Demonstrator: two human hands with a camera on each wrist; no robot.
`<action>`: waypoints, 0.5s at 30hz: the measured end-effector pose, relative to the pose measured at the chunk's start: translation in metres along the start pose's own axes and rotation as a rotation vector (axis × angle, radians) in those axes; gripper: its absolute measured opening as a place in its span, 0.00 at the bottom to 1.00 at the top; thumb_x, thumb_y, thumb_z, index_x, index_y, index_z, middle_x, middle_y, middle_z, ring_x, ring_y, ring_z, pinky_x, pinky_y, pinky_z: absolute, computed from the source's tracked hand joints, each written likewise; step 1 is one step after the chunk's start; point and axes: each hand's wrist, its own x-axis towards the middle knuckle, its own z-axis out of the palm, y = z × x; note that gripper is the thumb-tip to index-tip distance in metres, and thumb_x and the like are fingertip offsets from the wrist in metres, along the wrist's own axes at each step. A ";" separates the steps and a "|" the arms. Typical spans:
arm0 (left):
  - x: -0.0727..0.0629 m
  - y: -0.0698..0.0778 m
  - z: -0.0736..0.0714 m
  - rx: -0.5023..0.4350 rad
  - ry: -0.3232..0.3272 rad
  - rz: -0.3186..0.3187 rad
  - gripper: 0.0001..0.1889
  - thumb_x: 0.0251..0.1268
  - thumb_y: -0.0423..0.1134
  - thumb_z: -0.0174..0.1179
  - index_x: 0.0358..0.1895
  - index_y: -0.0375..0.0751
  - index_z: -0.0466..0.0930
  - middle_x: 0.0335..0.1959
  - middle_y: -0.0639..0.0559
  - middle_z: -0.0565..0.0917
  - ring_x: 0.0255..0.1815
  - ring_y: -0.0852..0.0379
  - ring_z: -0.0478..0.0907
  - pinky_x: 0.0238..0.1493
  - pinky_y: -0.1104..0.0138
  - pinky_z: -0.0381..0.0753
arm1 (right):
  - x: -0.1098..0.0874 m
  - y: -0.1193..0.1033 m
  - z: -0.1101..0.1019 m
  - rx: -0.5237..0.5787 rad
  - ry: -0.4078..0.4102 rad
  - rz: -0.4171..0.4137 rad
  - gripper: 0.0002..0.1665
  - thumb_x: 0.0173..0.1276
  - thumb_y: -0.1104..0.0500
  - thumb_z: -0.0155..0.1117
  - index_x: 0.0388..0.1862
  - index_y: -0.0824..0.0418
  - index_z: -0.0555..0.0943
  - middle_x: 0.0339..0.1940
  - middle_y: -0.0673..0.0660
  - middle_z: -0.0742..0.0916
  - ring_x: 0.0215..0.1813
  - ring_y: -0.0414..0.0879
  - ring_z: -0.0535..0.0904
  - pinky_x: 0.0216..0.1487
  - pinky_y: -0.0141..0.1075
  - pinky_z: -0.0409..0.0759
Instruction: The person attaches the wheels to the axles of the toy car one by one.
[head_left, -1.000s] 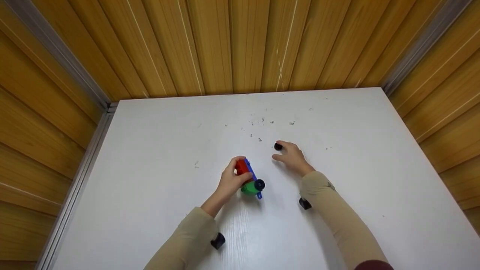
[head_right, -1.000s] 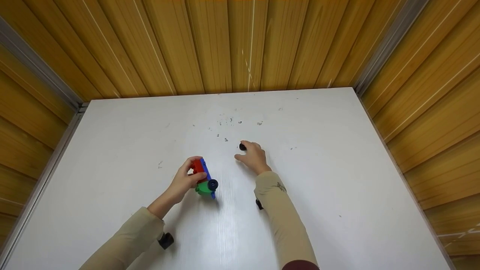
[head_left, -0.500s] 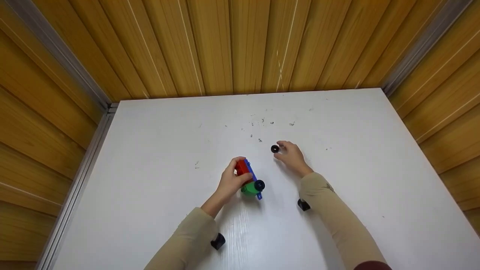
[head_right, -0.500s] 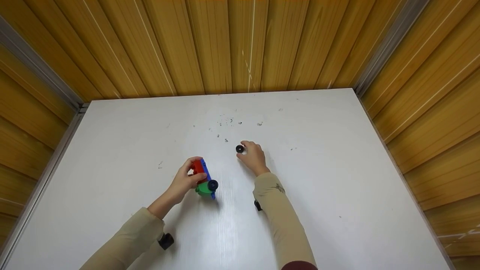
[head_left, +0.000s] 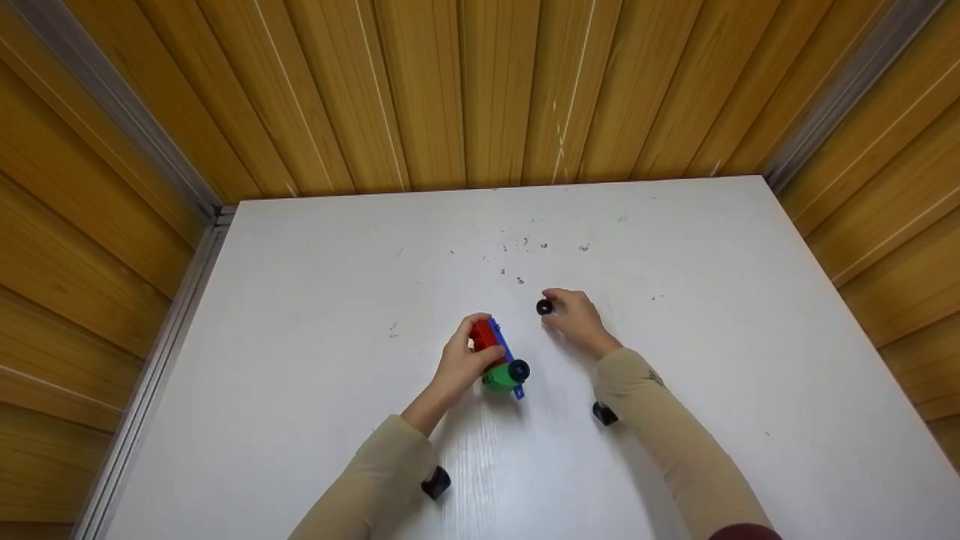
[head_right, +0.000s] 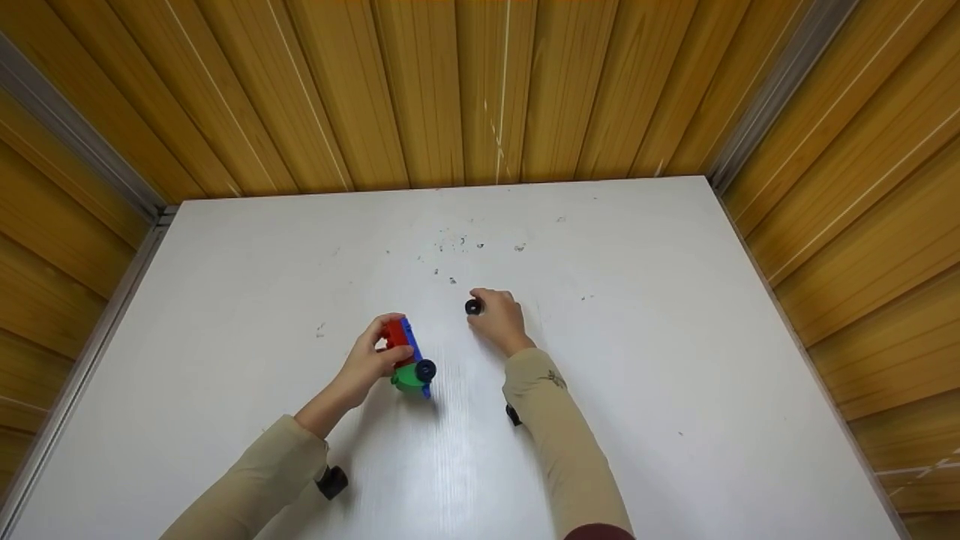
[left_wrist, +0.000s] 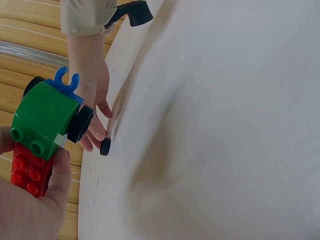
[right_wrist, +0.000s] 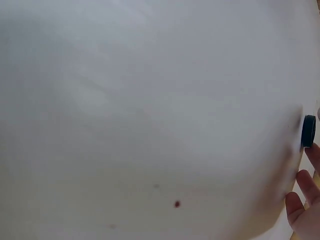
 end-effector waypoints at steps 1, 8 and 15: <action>0.000 0.000 0.000 0.001 0.000 0.000 0.27 0.54 0.32 0.55 0.60 0.45 0.60 0.59 0.39 0.66 0.56 0.41 0.67 0.50 0.55 0.74 | 0.000 0.000 0.001 -0.012 0.002 -0.008 0.28 0.55 0.64 0.60 0.56 0.68 0.69 0.54 0.63 0.77 0.62 0.56 0.65 0.65 0.46 0.58; 0.010 -0.012 -0.001 -0.025 -0.007 0.004 0.28 0.53 0.32 0.57 0.59 0.45 0.62 0.58 0.39 0.67 0.54 0.42 0.68 0.48 0.55 0.76 | -0.002 -0.002 0.006 -0.106 0.052 -0.035 0.27 0.52 0.62 0.63 0.53 0.65 0.73 0.48 0.61 0.80 0.53 0.54 0.69 0.58 0.46 0.64; 0.027 -0.035 0.001 -0.045 -0.006 0.012 0.27 0.53 0.34 0.57 0.58 0.49 0.62 0.58 0.41 0.67 0.51 0.44 0.70 0.45 0.58 0.78 | -0.003 -0.001 0.011 -0.167 0.080 -0.029 0.27 0.50 0.58 0.64 0.51 0.63 0.76 0.41 0.60 0.80 0.46 0.52 0.69 0.50 0.44 0.67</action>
